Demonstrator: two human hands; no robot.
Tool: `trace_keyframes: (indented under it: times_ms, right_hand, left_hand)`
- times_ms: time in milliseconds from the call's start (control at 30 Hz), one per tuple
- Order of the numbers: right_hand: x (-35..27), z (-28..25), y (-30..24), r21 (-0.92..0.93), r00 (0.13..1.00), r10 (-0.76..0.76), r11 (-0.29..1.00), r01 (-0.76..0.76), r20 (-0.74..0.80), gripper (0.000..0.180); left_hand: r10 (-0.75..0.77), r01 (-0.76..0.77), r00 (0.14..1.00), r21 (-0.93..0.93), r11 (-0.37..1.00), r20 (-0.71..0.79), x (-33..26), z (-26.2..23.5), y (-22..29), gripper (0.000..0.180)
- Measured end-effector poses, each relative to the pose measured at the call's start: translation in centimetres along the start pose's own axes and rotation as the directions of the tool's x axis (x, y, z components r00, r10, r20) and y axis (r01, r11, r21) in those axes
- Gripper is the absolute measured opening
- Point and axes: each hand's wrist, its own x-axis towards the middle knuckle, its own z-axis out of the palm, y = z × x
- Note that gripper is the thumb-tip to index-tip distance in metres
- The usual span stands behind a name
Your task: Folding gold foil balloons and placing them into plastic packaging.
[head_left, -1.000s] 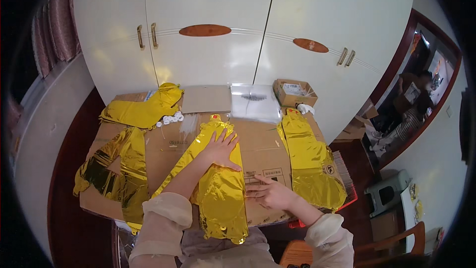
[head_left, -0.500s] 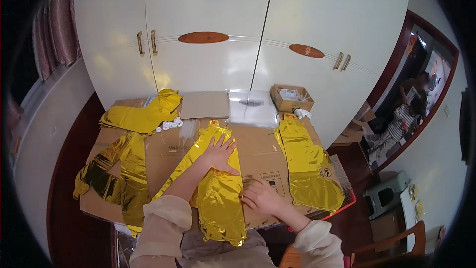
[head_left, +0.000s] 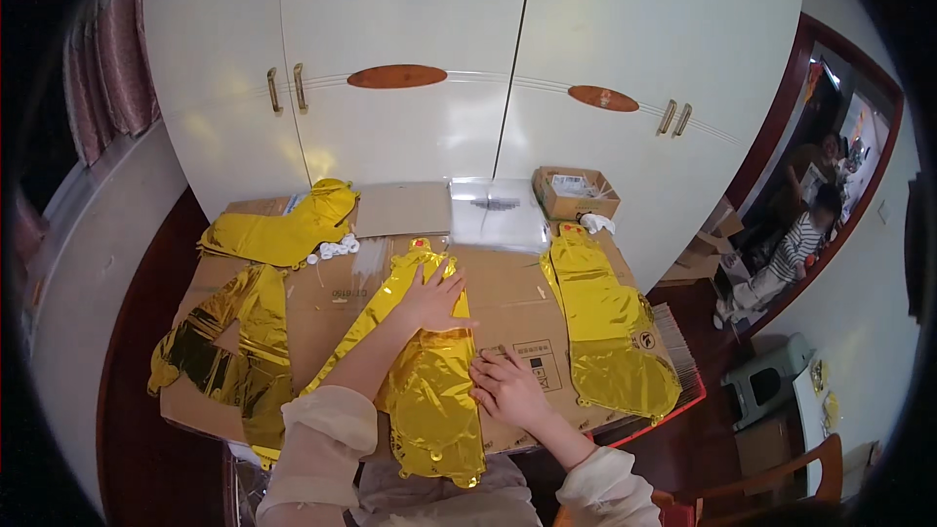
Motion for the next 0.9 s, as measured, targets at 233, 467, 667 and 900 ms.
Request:
trace_keyframes:
  times_ms: [233,467,667,900]
  right_hand:
    - [-0.2,0.3,0.1,0.005,1.000,0.018,1.000,-0.018,-0.011,0.030]
    - [-0.2,0.3,0.1,0.012,1.000,0.024,1.000,-0.023,-0.009,0.029]
    - [-0.2,0.3,0.0,0.015,0.999,0.035,0.999,-0.035,-0.004,0.029]
    - [-0.3,0.4,0.0,0.037,0.998,0.038,0.999,-0.036,-0.041,0.027]
  left_hand:
    - [-0.010,0.013,0.999,0.106,0.994,-0.032,0.1,-0.1,0.1,0.113]
    - [-0.013,0.014,1.000,0.031,0.999,-0.016,1.1,-0.6,-0.6,0.098]
    - [-0.103,0.104,0.990,0.007,0.995,-0.099,3.4,0.2,-2.0,0.079]
    - [-0.255,0.253,0.949,-0.036,0.967,-0.184,4.4,-0.3,-2.5,0.081]
